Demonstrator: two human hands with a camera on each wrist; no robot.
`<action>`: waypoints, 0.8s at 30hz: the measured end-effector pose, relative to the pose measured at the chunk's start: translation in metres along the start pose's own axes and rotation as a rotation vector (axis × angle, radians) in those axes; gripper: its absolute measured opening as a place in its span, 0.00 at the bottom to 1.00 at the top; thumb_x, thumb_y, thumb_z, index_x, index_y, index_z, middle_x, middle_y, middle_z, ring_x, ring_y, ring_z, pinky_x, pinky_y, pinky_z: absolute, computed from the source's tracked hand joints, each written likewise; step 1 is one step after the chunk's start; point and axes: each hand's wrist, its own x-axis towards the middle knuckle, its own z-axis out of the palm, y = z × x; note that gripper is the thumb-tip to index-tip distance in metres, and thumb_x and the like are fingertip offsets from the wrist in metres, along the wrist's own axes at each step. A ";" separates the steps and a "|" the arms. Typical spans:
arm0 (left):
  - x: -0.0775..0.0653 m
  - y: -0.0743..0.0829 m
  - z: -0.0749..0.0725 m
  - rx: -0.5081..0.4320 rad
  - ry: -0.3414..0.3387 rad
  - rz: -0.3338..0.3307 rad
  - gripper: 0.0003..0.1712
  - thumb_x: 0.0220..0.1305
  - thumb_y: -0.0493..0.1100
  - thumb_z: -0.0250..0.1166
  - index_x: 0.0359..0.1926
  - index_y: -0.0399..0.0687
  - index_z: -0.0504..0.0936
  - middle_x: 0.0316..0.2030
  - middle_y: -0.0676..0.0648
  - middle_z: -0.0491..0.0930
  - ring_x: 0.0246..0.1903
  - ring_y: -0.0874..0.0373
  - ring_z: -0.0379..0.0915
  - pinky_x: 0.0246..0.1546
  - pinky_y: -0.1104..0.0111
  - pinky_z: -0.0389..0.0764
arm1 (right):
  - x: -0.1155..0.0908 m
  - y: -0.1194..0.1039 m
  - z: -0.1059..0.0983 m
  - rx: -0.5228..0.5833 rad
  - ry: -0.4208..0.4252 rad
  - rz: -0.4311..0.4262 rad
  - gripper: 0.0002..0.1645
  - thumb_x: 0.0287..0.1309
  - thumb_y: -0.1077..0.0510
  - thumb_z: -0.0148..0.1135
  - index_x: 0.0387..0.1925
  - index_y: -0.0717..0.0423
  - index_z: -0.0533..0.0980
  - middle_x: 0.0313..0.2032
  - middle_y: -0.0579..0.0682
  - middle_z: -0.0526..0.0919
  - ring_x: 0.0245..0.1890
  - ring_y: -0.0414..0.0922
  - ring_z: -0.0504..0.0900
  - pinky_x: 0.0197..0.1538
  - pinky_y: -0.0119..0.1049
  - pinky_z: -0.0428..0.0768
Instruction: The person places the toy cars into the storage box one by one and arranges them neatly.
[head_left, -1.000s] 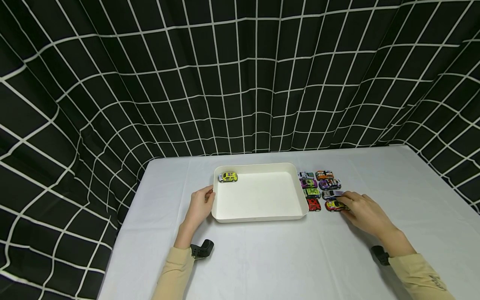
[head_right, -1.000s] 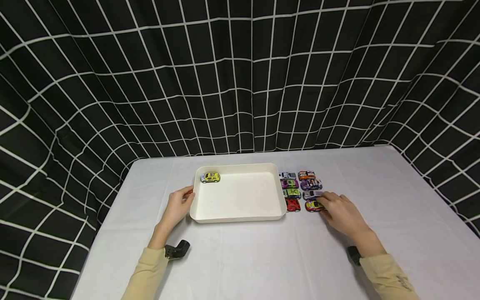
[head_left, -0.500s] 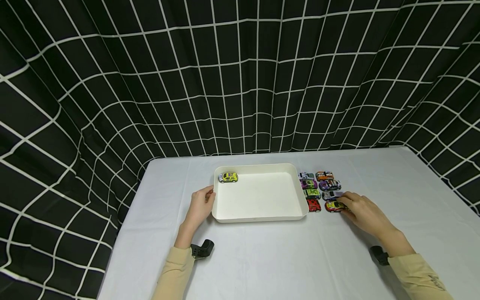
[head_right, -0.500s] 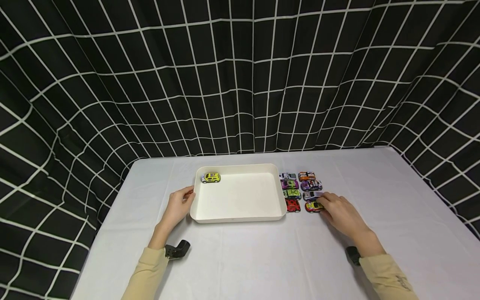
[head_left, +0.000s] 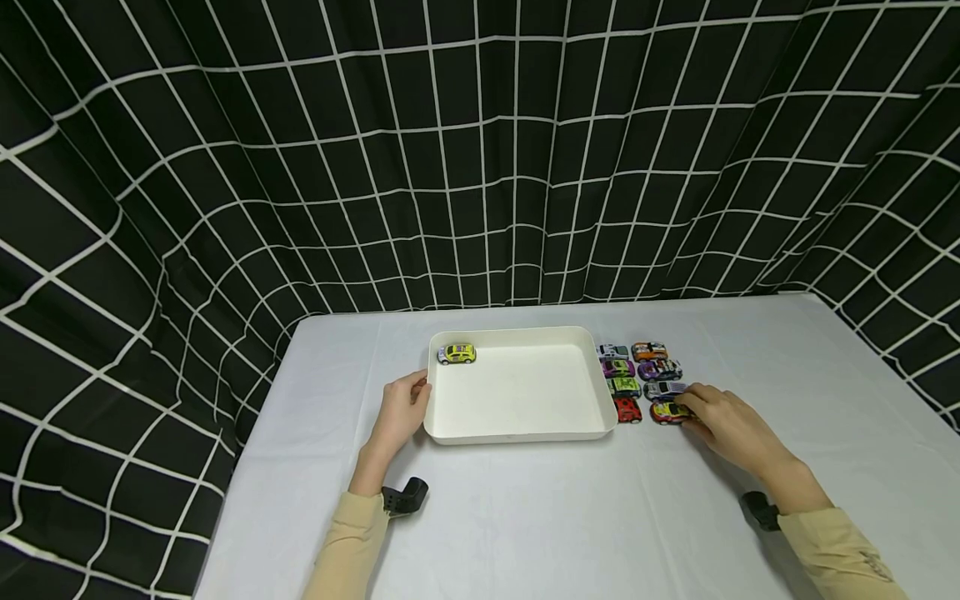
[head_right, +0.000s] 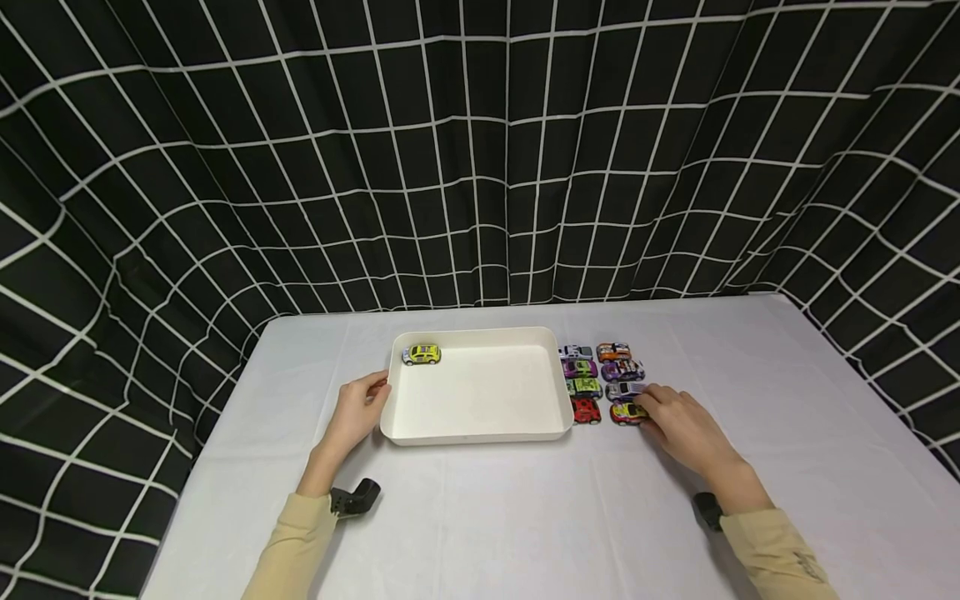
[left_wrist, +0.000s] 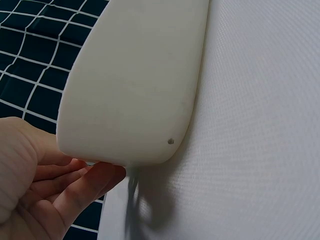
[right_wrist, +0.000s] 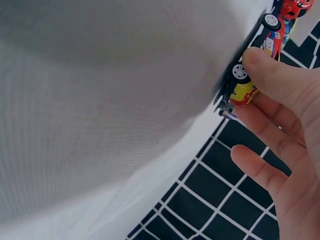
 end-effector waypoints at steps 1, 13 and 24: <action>0.000 0.000 0.000 -0.001 -0.001 -0.002 0.17 0.62 0.30 0.56 0.51 0.23 0.74 0.37 0.34 0.80 0.35 0.50 0.78 0.33 0.66 0.82 | 0.000 0.000 0.000 0.000 0.000 -0.001 0.19 0.34 0.67 0.72 0.35 0.64 0.77 0.34 0.56 0.78 0.34 0.53 0.78 0.32 0.49 0.77; 0.001 -0.001 -0.001 0.003 -0.002 -0.005 0.17 0.63 0.30 0.55 0.51 0.24 0.74 0.38 0.34 0.80 0.35 0.50 0.78 0.34 0.66 0.81 | 0.010 -0.005 -0.010 -0.016 0.013 -0.024 0.20 0.35 0.66 0.72 0.35 0.66 0.78 0.34 0.57 0.78 0.34 0.54 0.78 0.34 0.50 0.76; 0.001 -0.002 0.001 -0.001 -0.001 0.003 0.16 0.62 0.29 0.56 0.50 0.24 0.75 0.37 0.35 0.80 0.35 0.51 0.78 0.34 0.66 0.81 | 0.021 -0.010 -0.017 -0.023 0.003 -0.029 0.19 0.36 0.65 0.72 0.36 0.65 0.78 0.34 0.56 0.78 0.34 0.53 0.78 0.34 0.49 0.76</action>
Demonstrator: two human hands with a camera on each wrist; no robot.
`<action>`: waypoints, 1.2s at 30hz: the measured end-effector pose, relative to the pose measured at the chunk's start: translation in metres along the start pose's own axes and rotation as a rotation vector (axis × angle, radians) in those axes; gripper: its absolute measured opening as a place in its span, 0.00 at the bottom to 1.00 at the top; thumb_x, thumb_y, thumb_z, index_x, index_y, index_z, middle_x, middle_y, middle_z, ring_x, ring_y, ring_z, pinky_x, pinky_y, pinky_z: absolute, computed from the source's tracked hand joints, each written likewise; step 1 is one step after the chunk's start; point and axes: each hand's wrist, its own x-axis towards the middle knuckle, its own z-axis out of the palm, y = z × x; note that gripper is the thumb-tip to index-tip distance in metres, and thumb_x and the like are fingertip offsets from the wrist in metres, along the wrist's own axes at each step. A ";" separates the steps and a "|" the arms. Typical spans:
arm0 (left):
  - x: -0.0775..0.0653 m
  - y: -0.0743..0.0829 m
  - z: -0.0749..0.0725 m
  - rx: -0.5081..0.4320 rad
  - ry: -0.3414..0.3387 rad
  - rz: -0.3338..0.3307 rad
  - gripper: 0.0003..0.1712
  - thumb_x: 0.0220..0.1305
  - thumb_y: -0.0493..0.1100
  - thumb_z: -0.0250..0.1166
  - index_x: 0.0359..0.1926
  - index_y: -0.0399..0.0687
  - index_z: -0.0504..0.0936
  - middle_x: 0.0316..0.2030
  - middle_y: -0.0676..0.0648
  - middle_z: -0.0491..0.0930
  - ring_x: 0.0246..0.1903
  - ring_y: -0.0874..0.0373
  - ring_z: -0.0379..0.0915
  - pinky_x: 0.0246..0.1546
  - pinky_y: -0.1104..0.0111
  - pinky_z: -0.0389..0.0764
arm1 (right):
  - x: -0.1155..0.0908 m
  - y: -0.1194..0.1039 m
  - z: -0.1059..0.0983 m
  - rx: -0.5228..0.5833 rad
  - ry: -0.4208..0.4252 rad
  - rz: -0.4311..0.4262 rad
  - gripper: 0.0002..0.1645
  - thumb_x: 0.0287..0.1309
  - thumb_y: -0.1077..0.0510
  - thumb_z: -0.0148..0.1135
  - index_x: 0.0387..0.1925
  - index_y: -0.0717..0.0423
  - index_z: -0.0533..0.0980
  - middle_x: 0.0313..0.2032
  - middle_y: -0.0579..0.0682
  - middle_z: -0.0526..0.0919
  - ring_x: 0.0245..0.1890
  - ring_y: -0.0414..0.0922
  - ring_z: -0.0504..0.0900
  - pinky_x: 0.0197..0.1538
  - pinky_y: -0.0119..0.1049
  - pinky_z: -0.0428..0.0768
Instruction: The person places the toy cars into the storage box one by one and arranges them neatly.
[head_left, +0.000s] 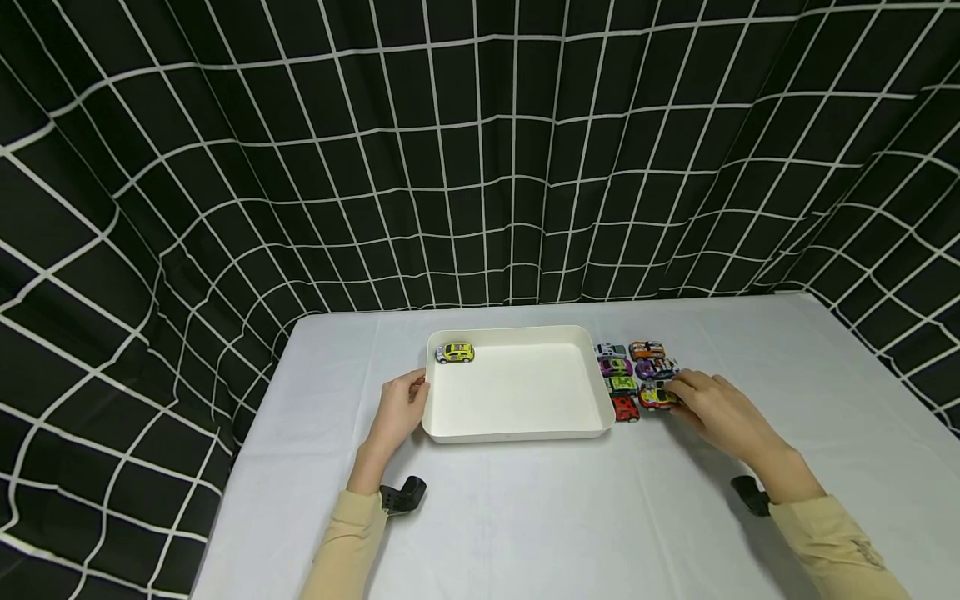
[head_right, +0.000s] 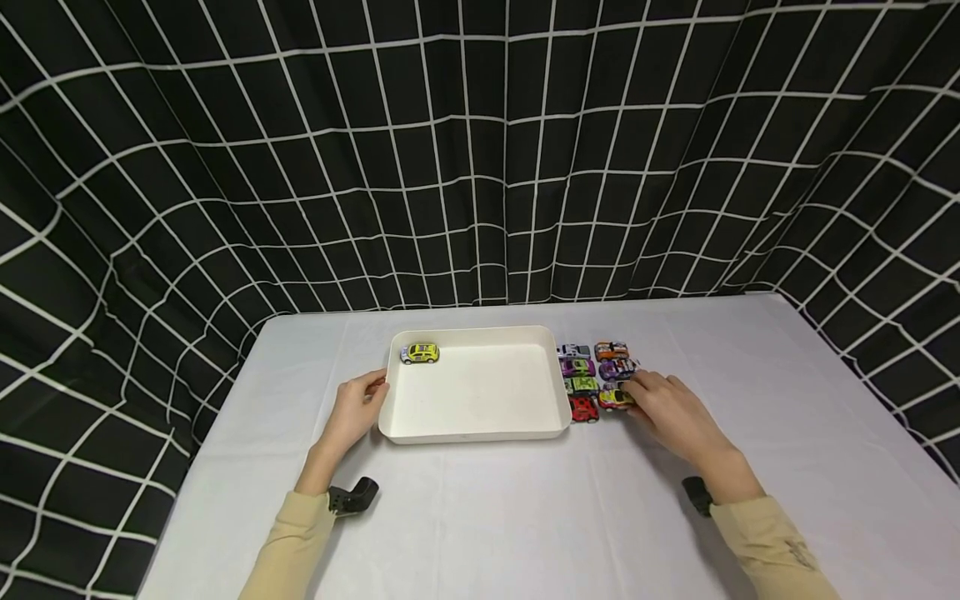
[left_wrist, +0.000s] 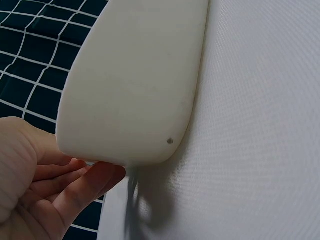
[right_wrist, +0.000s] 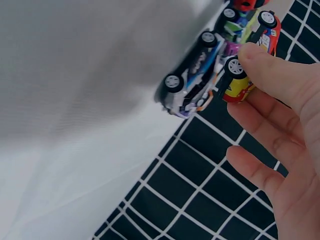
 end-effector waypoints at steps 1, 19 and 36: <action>0.000 0.000 0.000 -0.001 0.000 -0.001 0.16 0.62 0.30 0.56 0.50 0.24 0.75 0.37 0.35 0.80 0.34 0.51 0.78 0.34 0.66 0.81 | 0.002 0.000 0.000 0.001 0.000 -0.001 0.19 0.36 0.65 0.72 0.36 0.65 0.78 0.34 0.56 0.79 0.33 0.53 0.78 0.33 0.49 0.76; 0.000 -0.002 -0.001 0.008 0.002 -0.001 0.16 0.62 0.30 0.56 0.50 0.25 0.75 0.37 0.35 0.80 0.34 0.51 0.78 0.33 0.66 0.81 | 0.036 -0.007 -0.005 -0.016 0.017 -0.042 0.21 0.35 0.66 0.74 0.37 0.64 0.78 0.38 0.58 0.80 0.38 0.54 0.78 0.35 0.49 0.75; 0.000 -0.001 -0.001 -0.011 -0.009 -0.009 0.17 0.63 0.30 0.55 0.51 0.24 0.74 0.38 0.34 0.80 0.36 0.50 0.79 0.35 0.66 0.82 | 0.068 -0.017 -0.002 0.003 -0.036 -0.042 0.20 0.40 0.65 0.73 0.39 0.64 0.78 0.37 0.56 0.79 0.37 0.52 0.78 0.36 0.46 0.76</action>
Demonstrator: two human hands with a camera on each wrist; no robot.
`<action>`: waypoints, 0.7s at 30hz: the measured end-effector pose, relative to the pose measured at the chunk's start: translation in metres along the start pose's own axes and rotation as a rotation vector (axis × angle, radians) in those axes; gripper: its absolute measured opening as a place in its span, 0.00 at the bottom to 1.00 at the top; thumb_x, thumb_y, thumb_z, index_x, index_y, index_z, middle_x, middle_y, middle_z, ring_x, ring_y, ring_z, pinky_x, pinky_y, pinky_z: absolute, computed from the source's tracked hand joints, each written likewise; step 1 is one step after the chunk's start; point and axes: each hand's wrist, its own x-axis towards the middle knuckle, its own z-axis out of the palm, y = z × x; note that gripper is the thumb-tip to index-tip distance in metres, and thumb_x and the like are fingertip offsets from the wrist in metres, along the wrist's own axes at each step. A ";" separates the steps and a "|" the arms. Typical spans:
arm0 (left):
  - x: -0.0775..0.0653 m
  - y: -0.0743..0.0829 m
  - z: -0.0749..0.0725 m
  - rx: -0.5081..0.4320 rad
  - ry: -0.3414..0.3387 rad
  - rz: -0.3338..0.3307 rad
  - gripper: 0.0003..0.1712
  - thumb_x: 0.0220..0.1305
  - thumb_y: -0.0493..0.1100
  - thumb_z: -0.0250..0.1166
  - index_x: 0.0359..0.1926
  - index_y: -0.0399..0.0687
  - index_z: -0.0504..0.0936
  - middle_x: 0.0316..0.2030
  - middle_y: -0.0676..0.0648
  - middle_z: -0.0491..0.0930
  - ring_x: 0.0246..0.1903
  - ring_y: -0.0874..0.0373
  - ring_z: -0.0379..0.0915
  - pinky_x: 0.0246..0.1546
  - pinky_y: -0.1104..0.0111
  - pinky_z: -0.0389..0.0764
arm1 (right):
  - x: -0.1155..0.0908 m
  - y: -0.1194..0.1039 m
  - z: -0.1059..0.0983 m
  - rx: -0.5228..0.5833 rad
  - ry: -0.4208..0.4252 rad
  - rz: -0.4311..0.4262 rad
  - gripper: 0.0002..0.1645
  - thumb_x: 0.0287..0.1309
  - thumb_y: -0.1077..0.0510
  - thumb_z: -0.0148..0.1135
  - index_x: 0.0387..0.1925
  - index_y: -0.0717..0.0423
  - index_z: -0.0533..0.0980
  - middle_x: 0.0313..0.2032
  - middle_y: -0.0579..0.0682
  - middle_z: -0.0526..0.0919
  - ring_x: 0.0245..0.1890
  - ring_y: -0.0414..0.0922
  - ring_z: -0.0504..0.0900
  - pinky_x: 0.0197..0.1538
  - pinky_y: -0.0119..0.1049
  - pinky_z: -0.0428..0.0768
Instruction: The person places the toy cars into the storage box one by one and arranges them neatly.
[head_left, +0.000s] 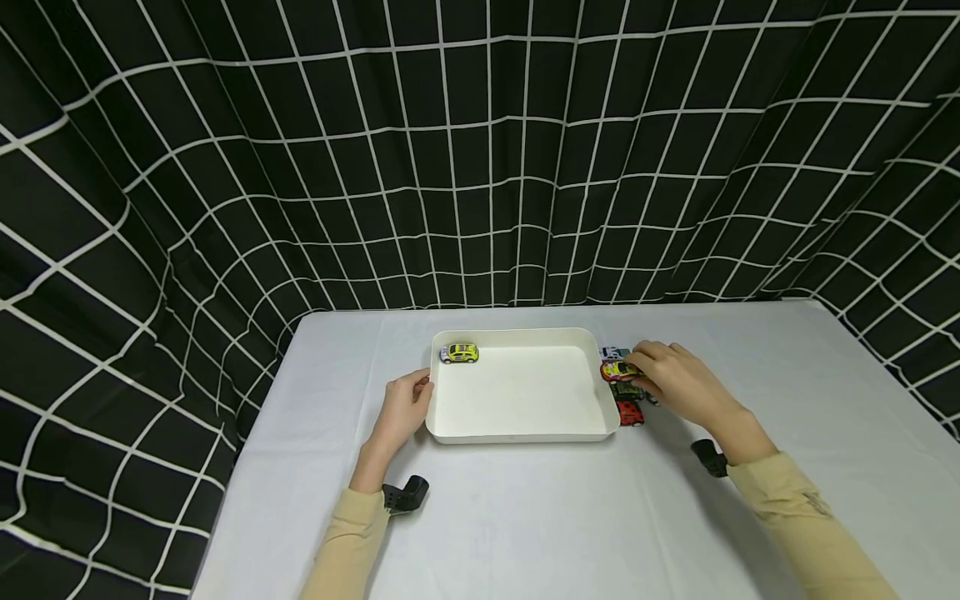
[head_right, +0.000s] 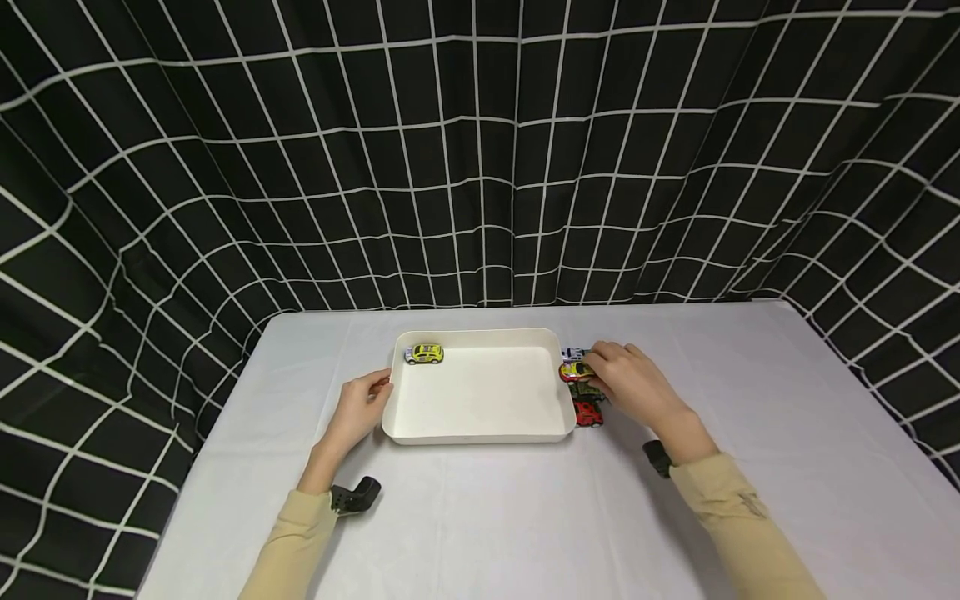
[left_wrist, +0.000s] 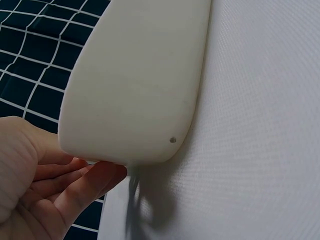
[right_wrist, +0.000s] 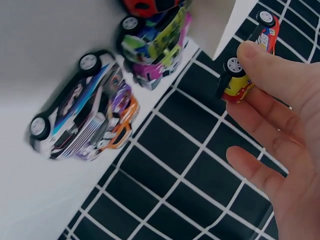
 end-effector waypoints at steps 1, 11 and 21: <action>0.000 0.000 0.000 -0.002 -0.001 -0.002 0.17 0.63 0.30 0.55 0.51 0.24 0.74 0.38 0.34 0.80 0.36 0.50 0.79 0.35 0.66 0.82 | 0.002 -0.001 0.001 0.001 -0.002 -0.004 0.20 0.40 0.65 0.73 0.39 0.64 0.78 0.37 0.56 0.79 0.37 0.51 0.78 0.36 0.45 0.75; 0.000 0.002 0.000 0.013 0.000 -0.004 0.17 0.63 0.30 0.56 0.51 0.24 0.74 0.39 0.34 0.80 0.36 0.50 0.79 0.35 0.66 0.82 | 0.018 -0.006 0.008 0.006 -0.006 -0.039 0.17 0.42 0.63 0.73 0.36 0.63 0.79 0.36 0.54 0.79 0.39 0.51 0.78 0.37 0.43 0.75; 0.001 0.002 -0.001 0.013 -0.002 -0.007 0.17 0.63 0.31 0.56 0.52 0.26 0.75 0.38 0.34 0.80 0.37 0.49 0.79 0.36 0.65 0.82 | 0.032 -0.013 0.011 0.034 -0.046 -0.051 0.17 0.41 0.64 0.73 0.37 0.62 0.79 0.36 0.53 0.79 0.37 0.49 0.78 0.39 0.44 0.77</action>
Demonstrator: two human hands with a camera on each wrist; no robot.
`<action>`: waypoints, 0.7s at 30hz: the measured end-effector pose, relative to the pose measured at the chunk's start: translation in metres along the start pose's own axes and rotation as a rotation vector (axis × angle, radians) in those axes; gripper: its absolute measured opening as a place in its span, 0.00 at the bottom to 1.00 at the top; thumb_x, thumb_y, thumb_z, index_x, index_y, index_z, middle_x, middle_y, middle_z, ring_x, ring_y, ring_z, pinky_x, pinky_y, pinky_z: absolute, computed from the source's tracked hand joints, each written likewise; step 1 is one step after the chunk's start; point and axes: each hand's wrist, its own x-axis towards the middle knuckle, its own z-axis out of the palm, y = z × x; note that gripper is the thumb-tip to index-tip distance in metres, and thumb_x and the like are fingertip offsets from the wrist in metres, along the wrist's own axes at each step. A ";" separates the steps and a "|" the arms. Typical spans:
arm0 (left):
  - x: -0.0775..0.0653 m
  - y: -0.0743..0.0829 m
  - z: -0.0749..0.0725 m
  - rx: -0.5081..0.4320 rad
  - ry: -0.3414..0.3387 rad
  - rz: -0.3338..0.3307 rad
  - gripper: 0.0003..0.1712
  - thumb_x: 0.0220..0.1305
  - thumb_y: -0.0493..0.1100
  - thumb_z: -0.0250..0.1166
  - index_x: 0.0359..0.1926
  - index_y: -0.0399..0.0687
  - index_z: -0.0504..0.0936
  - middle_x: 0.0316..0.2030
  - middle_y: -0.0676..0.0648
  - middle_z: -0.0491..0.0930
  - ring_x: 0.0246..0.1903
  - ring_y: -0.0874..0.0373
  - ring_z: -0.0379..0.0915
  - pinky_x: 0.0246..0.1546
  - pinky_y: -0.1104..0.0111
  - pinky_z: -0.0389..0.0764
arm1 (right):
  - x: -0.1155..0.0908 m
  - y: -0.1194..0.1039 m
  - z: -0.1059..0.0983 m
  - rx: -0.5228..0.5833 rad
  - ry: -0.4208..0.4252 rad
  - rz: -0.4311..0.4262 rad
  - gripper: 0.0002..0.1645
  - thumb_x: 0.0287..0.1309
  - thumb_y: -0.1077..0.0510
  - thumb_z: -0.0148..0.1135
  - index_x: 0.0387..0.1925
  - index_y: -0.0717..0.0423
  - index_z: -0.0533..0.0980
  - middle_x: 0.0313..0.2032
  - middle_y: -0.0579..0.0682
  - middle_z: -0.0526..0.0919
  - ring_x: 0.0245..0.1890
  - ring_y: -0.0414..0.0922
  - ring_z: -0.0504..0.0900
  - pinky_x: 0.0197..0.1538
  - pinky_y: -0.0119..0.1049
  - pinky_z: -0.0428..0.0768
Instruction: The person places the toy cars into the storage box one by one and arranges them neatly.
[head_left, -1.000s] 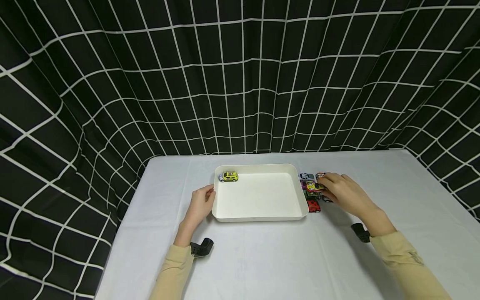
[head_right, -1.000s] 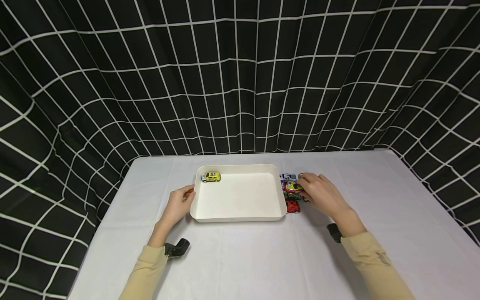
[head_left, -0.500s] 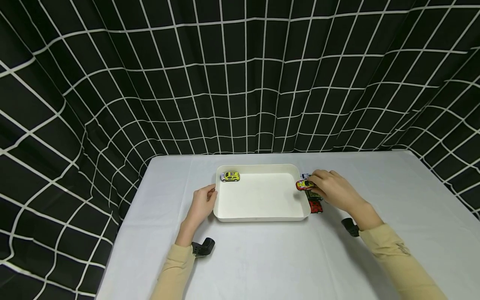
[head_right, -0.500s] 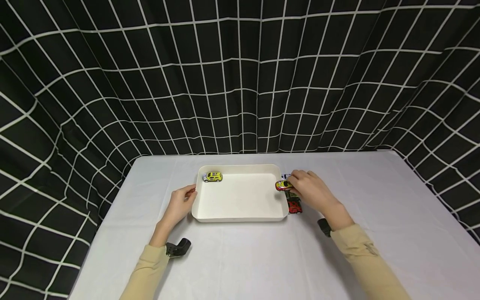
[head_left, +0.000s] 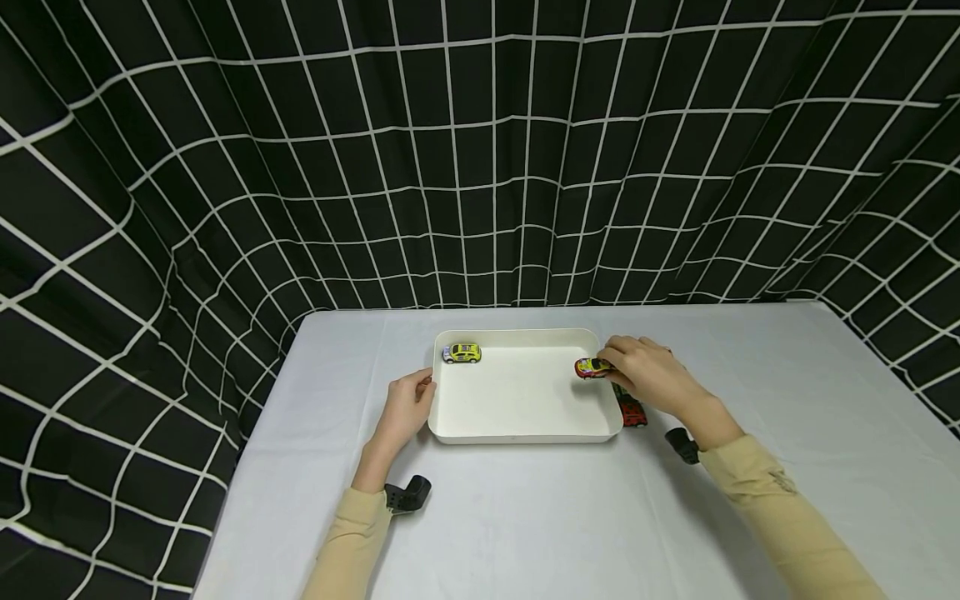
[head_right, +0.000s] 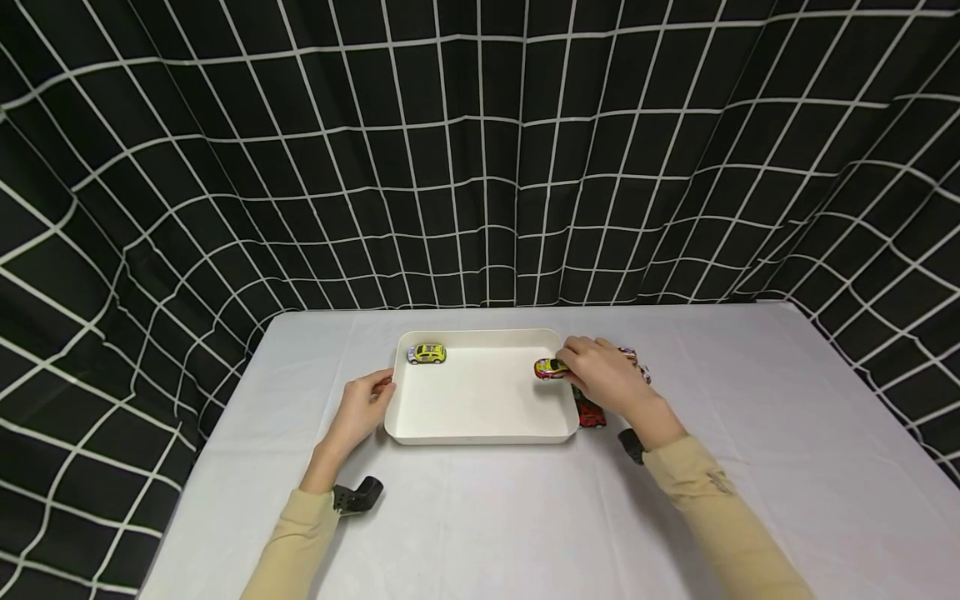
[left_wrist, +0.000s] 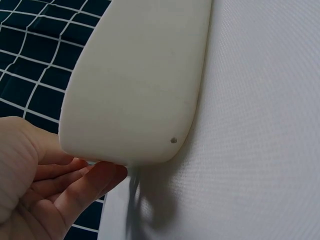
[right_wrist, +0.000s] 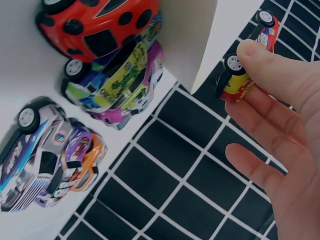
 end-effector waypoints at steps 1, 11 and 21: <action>0.000 0.000 0.000 0.002 0.000 0.001 0.17 0.63 0.31 0.56 0.52 0.26 0.75 0.38 0.34 0.80 0.37 0.49 0.79 0.35 0.65 0.82 | 0.001 -0.001 0.000 0.001 -0.004 0.000 0.17 0.41 0.64 0.73 0.37 0.62 0.79 0.36 0.53 0.79 0.37 0.49 0.78 0.39 0.43 0.77; 0.000 -0.001 0.000 0.002 0.004 0.009 0.16 0.63 0.30 0.56 0.51 0.26 0.75 0.37 0.36 0.81 0.35 0.51 0.79 0.33 0.66 0.82 | 0.015 -0.006 0.005 0.011 -0.016 -0.013 0.15 0.43 0.65 0.72 0.36 0.62 0.79 0.34 0.52 0.78 0.35 0.48 0.78 0.38 0.43 0.76; 0.000 -0.001 0.000 0.001 0.004 0.015 0.16 0.62 0.30 0.56 0.51 0.25 0.75 0.37 0.35 0.81 0.35 0.51 0.79 0.34 0.66 0.82 | 0.029 -0.012 0.010 0.016 -0.019 -0.024 0.15 0.43 0.62 0.72 0.36 0.61 0.79 0.34 0.52 0.79 0.35 0.47 0.78 0.39 0.43 0.76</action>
